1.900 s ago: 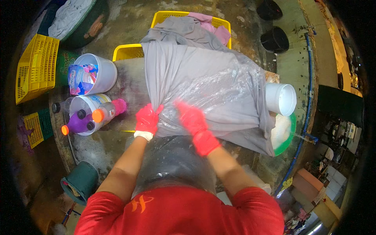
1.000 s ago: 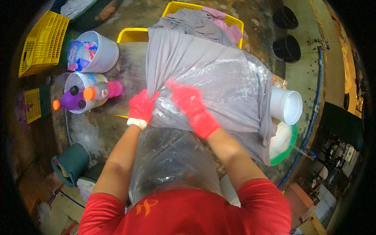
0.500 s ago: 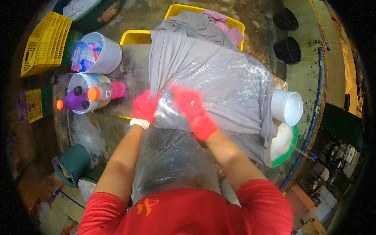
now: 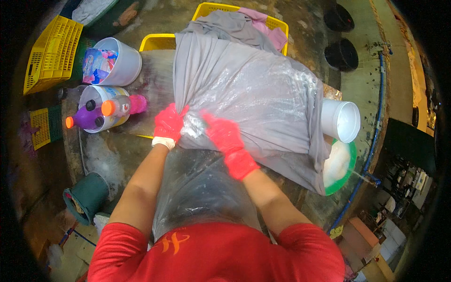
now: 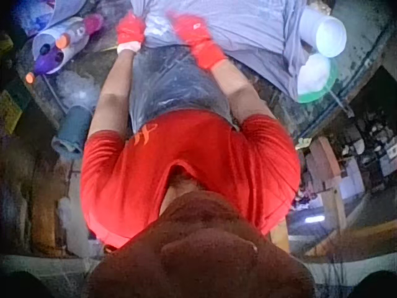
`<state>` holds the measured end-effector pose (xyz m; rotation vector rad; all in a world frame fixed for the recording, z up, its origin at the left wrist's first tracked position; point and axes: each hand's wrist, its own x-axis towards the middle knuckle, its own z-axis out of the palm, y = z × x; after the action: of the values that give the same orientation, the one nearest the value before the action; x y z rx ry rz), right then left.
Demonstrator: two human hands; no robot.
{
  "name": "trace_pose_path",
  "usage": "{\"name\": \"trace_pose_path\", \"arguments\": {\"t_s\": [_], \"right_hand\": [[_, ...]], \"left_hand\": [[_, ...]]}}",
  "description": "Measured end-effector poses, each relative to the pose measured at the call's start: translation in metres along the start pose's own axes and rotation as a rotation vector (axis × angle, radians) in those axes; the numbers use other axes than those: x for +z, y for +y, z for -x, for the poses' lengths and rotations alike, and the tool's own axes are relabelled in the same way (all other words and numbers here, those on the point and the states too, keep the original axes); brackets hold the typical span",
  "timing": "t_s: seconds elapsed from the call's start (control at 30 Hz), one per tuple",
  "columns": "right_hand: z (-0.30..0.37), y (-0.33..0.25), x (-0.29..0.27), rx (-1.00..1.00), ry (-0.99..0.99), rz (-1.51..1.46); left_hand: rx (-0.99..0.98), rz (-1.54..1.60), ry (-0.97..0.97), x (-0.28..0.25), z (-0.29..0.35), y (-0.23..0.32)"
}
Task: The person repeatedly rubs and scrubs a large grey cloth placed over a yellow basket, using both hands wearing pink gloves. They periodically scoop soapy water from a green bucket and pour it over the cloth, continuing to scrub the surface throughout the clip.
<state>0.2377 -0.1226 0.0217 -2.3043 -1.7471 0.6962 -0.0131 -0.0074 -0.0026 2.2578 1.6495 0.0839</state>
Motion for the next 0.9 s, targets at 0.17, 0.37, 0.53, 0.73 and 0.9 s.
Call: {"name": "trace_pose_path", "arguments": {"t_s": [0.17, 0.37, 0.53, 0.73, 0.9], "right_hand": [[-0.002, 0.080, -0.052, 0.141, 0.113, -0.096], [-0.009, 0.127, -0.037, 0.356, 0.511, -0.304], [-0.037, -0.030, 0.011, 0.013, -0.001, -0.145], [0.058, 0.169, -0.046, 0.517, 0.303, -0.142], [0.064, 0.145, -0.057, 0.460, 0.333, -0.314]], "left_hand": [[0.053, -0.098, -0.013, -0.006, 0.000, 0.004], [-0.025, -0.039, -0.049, 0.006, -0.001, 0.007], [0.090, -0.106, 0.015, 0.009, 0.006, -0.013], [0.068, -0.099, -0.098, -0.011, 0.003, 0.013], [0.037, -0.014, -0.012, -0.009, 0.004, 0.009]]}}
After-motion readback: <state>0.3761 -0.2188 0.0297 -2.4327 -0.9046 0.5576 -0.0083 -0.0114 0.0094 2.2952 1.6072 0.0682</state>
